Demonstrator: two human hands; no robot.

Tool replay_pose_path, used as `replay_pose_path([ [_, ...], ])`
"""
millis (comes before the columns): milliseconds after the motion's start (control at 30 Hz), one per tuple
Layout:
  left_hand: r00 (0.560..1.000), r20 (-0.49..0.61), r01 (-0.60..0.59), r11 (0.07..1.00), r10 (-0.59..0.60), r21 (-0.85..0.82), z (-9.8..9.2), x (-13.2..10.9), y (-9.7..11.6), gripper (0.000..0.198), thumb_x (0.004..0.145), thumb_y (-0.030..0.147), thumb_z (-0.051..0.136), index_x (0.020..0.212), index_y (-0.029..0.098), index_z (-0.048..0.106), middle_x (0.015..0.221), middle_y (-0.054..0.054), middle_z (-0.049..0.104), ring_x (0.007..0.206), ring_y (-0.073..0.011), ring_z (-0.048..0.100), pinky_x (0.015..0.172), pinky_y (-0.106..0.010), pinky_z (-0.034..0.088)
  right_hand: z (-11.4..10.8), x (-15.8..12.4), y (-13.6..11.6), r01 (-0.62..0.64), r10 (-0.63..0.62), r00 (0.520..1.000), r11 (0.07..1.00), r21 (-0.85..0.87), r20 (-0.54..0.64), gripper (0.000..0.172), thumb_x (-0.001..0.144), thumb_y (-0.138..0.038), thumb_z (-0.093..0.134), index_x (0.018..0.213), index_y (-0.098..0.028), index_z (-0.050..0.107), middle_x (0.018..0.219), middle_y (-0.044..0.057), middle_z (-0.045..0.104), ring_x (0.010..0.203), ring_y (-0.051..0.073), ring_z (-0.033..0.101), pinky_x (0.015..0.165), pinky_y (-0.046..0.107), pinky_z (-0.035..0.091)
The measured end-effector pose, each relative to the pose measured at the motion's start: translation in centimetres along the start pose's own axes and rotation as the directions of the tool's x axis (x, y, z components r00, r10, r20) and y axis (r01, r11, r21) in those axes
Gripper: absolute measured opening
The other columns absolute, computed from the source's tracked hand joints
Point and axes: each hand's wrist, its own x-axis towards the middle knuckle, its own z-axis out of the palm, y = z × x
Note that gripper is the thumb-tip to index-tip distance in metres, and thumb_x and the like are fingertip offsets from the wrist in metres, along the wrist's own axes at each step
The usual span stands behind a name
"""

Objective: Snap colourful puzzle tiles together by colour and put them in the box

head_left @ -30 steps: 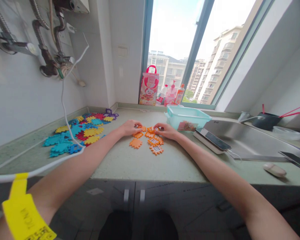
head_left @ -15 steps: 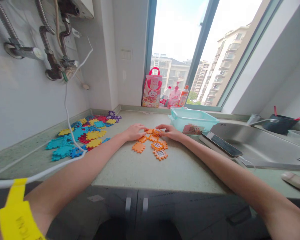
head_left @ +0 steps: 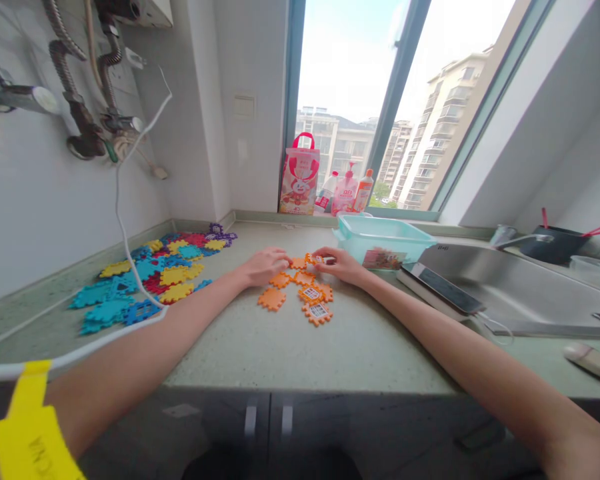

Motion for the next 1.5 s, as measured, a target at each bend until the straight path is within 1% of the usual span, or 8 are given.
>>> replay_pose_path([
  [133, 0.994, 0.108, -0.023, 1.000, 0.022, 0.010, 0.1, 0.1, 0.1, 0.057, 0.104, 0.052, 0.033, 0.151, 0.031, 0.057, 0.168, -0.005, 0.041, 0.155, -0.0274, 0.035, 0.128, -0.048, 0.026, 0.1, 0.2, -0.6, 0.033, -0.038, 0.994, 0.998, -0.049, -0.104, 0.040, 0.083, -0.050, 0.074, 0.114, -0.024, 0.074, 0.121, 0.008, 0.076, 0.112, 0.026, 0.070, 0.095, 0.044, 0.055],
  [267, 0.995, 0.073, 0.068, 0.998, -0.067, -0.007, 0.5, 0.2, 0.1, 0.063, 0.104, 0.045, 0.027, 0.159, 0.018, 0.044, 0.167, -0.011, 0.042, 0.156, -0.0245, 0.035, 0.129, -0.044, 0.024, 0.5, 0.5, -1.2, 0.095, -0.112, 0.987, 0.986, -0.140, -0.114, 0.035, 0.088, -0.046, 0.070, 0.116, -0.025, 0.073, 0.124, 0.008, 0.075, 0.116, 0.025, 0.067, 0.097, 0.043, 0.054],
  [567, 0.990, 0.058, 0.126, 0.990, -0.129, 0.060, 0.3, 0.3, 0.7, 0.059, 0.105, 0.041, 0.025, 0.153, 0.018, 0.050, 0.161, -0.012, 0.051, 0.149, -0.0240, 0.045, 0.125, -0.040, 0.032, 0.7, 0.6, -0.8, 0.066, -0.045, 0.995, 0.969, -0.239, 0.091, 0.032, 0.090, -0.049, 0.067, 0.110, -0.025, 0.076, 0.112, 0.003, 0.078, 0.099, 0.022, 0.069, 0.089, 0.034, 0.051],
  [800, 0.988, 0.069, 0.134, 0.989, -0.138, 0.061, 0.5, 0.3, 0.5, 0.060, 0.106, 0.043, 0.023, 0.151, 0.018, 0.052, 0.160, -0.011, 0.052, 0.150, -0.0244, 0.044, 0.125, -0.042, 0.031, 0.5, 0.4, -1.1, 0.012, 0.004, 0.998, 0.963, -0.271, 0.059, 0.032, 0.084, -0.048, 0.074, 0.105, -0.024, 0.078, 0.097, 0.001, 0.079, 0.091, 0.023, 0.070, 0.079, 0.032, 0.053],
  [1033, 0.988, 0.041, 0.148, 0.988, -0.150, 0.049, 0.5, 0.4, 0.4, 0.057, 0.106, 0.042, 0.023, 0.148, 0.020, 0.054, 0.158, -0.010, 0.055, 0.146, -0.0227, 0.048, 0.124, -0.040, 0.033, 0.3, -0.3, -3.0, 0.018, -0.022, 1.000, 0.982, -0.188, -0.017, 0.028, 0.082, -0.040, 0.073, 0.106, -0.025, 0.076, 0.111, 0.003, 0.080, 0.106, 0.025, 0.072, 0.097, 0.041, 0.053],
  [1133, 0.988, 0.039, 0.147, 0.988, -0.149, 0.052, 0.6, 0.4, 0.4, 0.055, 0.106, 0.043, 0.024, 0.147, 0.021, 0.055, 0.157, -0.009, 0.056, 0.146, -0.0229, 0.049, 0.123, -0.040, 0.034, 0.3, -1.1, -4.5, 0.045, -0.044, 0.999, 0.979, -0.197, 0.006, 0.028, 0.084, -0.038, 0.073, 0.108, -0.025, 0.076, 0.112, 0.004, 0.079, 0.106, 0.025, 0.072, 0.099, 0.042, 0.053],
  [1367, 0.987, 0.046, 0.153, 0.987, -0.155, 0.050, 0.5, 0.4, 0.5, 0.055, 0.107, 0.043, 0.024, 0.147, 0.021, 0.054, 0.158, -0.011, 0.055, 0.146, -0.0230, 0.049, 0.125, -0.042, 0.032, 1.3, -1.4, -6.6, 0.025, 0.010, 0.990, 0.968, -0.248, 0.140, 0.017, 0.084, -0.033, 0.074, 0.099, -0.026, 0.077, 0.104, 0.002, 0.080, 0.100, 0.023, 0.073, 0.086, 0.034, 0.053],
  [1500, 0.987, 0.058, 0.150, 0.988, -0.153, 0.046, 0.5, 0.5, 0.7, 0.057, 0.107, 0.043, 0.024, 0.148, 0.018, 0.055, 0.158, -0.013, 0.054, 0.147, -0.0246, 0.048, 0.124, -0.043, 0.033, 1.9, -1.2, -7.0, -0.029, 0.072, 0.987, 0.959, -0.282, 0.143, 0.020, 0.084, -0.043, 0.076, 0.094, -0.026, 0.076, 0.096, 0.002, 0.079, 0.094, 0.023, 0.073, 0.078, 0.032, 0.051],
])
